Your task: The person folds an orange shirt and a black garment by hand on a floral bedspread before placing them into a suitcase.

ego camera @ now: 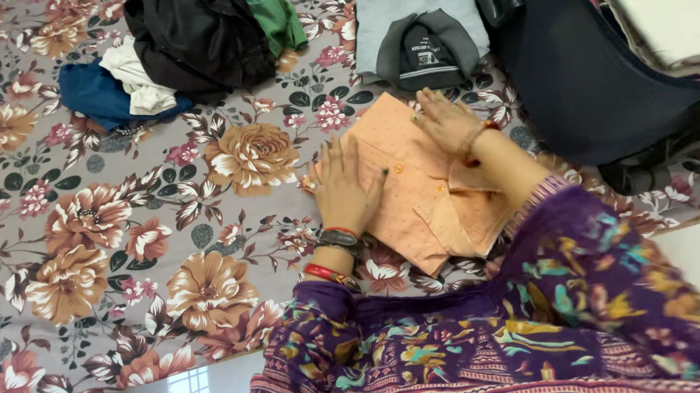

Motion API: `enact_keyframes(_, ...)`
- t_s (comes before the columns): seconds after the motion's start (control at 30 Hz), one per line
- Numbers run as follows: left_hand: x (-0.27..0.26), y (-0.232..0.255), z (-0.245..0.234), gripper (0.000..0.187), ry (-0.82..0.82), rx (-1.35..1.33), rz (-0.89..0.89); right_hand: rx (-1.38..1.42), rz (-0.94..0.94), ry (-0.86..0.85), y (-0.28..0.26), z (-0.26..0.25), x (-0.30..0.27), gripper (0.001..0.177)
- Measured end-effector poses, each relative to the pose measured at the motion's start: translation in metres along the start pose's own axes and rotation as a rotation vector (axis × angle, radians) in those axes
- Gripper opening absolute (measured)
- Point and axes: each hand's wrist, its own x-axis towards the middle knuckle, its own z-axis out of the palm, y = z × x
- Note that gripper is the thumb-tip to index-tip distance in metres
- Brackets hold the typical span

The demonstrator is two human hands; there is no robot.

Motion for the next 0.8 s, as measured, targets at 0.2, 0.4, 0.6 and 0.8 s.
enact_keyframes(0.2,-0.002,-0.007,-0.001,0.087,-0.061,0.041,0.019,-0.090,-0.151,-0.031,-0.037,0.005,-0.069,0.075)
enact_keyframes(0.4,0.002,0.001,-0.007,0.088,-0.136,0.057,-0.059,0.172,0.015,0.010,0.010,0.015,-0.068,0.067)
enact_keyframes(0.6,-0.018,0.060,0.001,0.086,-0.021,-0.061,0.213,0.086,-0.347,0.277,0.032,0.030,-0.102,0.059)
enact_keyframes(0.8,-0.037,0.070,0.001,0.083,-0.140,-0.119,0.204,-0.019,0.033,0.099,0.006,0.016,-0.130,0.068)
